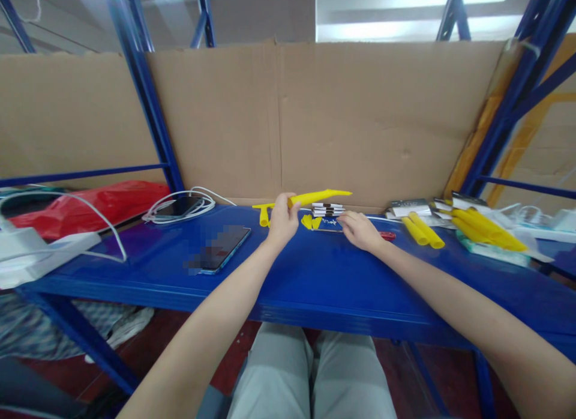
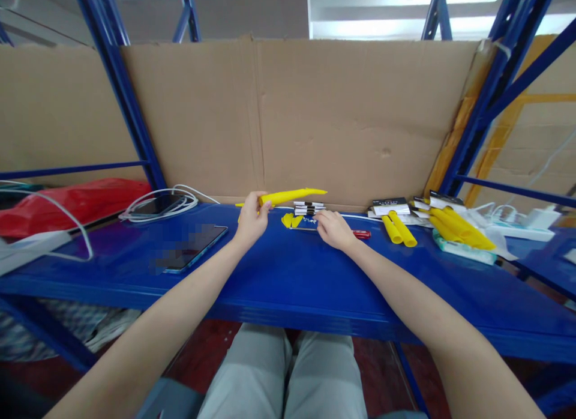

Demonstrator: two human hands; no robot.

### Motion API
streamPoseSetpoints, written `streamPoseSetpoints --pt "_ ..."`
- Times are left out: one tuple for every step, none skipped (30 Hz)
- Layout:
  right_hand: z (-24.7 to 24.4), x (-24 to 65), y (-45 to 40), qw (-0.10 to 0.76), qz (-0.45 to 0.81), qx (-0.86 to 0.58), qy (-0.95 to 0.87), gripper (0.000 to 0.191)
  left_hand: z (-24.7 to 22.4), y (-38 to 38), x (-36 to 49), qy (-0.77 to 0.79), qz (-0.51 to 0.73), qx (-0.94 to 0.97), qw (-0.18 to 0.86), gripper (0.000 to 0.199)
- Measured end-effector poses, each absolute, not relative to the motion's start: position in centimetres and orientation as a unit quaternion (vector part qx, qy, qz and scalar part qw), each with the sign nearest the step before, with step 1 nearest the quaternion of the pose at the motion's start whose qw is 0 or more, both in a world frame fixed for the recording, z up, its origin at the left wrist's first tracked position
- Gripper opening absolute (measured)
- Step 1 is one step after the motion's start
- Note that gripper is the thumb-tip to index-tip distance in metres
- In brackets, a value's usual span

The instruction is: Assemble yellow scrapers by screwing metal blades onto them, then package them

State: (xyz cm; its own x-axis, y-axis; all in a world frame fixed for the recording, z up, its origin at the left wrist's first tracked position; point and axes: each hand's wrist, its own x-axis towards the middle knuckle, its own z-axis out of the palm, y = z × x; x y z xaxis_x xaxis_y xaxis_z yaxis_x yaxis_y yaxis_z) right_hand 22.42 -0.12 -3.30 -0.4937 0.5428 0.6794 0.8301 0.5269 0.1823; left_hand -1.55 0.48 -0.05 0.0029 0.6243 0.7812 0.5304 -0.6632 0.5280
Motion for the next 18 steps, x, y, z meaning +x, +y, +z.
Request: streamPoseSetpoints --pt "-3.3 22.6 0.0 0.316 -0.236 -0.430 -0.812 0.032 -0.1 0.3 -1.3 0.405 0.556 0.724 0.048 0.016" --pt "-3.3 22.8 0.2 0.348 -0.219 -0.444 -0.796 0.033 -0.2 0.1 -1.1 0.400 0.540 0.738 0.056 0.015" --pt "-3.4 22.9 0.4 0.378 -0.200 -0.456 -0.780 0.033 -0.2 0.0 -1.0 0.396 0.527 0.750 0.063 0.015" --pt "-3.4 23.1 0.6 0.405 -0.181 -0.468 -0.764 0.034 -0.3 0.0 -0.9 0.393 0.517 0.757 0.068 0.014" --pt "-3.4 23.3 0.8 0.431 -0.160 -0.480 -0.747 0.034 -0.3 0.0 -0.9 0.392 0.510 0.762 0.070 0.014" --pt "-3.3 23.5 0.9 0.456 -0.139 -0.490 -0.729 0.034 -0.3 0.0 -0.9 0.393 0.505 0.766 0.071 0.015" --pt "-3.3 23.6 1.0 0.481 -0.118 -0.497 -0.712 0.034 -0.3 0.0 -0.9 0.395 0.501 0.767 0.069 0.015" --pt "-3.2 23.7 1.1 0.505 -0.096 -0.501 -0.696 0.034 -0.3 -0.1 -0.9 0.397 0.495 0.770 0.066 0.015" --pt "-3.2 23.8 1.1 0.526 -0.074 -0.503 -0.682 0.035 -0.3 -0.1 -0.9 0.400 0.488 0.773 0.063 0.015" --pt "-3.1 23.9 1.1 0.542 -0.053 -0.503 -0.671 0.036 -0.3 -0.1 -1.0 0.403 0.481 0.777 0.061 0.015" --pt "-3.1 23.9 1.0 0.552 -0.031 -0.503 -0.665 0.036 -0.3 -0.1 -1.0 0.405 0.472 0.781 0.061 0.015" --pt "-3.1 23.9 1.0 0.558 -0.008 -0.504 -0.660 0.036 -0.3 -0.1 -1.0 0.406 0.465 0.785 0.061 0.015" --pt "-3.0 23.8 1.0 0.562 0.015 -0.505 -0.655 0.036 -0.3 -0.1 -1.0 0.407 0.458 0.788 0.062 0.015" --pt "-3.0 23.7 1.0 0.568 0.036 -0.505 -0.649 0.036 -0.4 -0.1 -1.1 0.407 0.454 0.791 0.063 0.016" --pt "-3.0 23.6 1.0 0.577 0.057 -0.504 -0.641 0.035 -0.4 0.0 -1.1 0.405 0.451 0.793 0.063 0.016" --pt "-3.0 23.5 1.1 0.590 0.077 -0.502 -0.628 0.035 -0.5 0.0 -1.1 0.404 0.450 0.794 0.062 0.017" --pt "-3.0 23.4 1.2 0.606 0.098 -0.501 -0.610 0.034 -0.6 0.1 -1.1 0.403 0.447 0.796 0.062 0.017" --pt "-3.0 23.4 1.3 0.620 0.117 -0.502 -0.591 0.032 -0.7 0.1 -1.1 0.402 0.444 0.798 0.061 0.017"
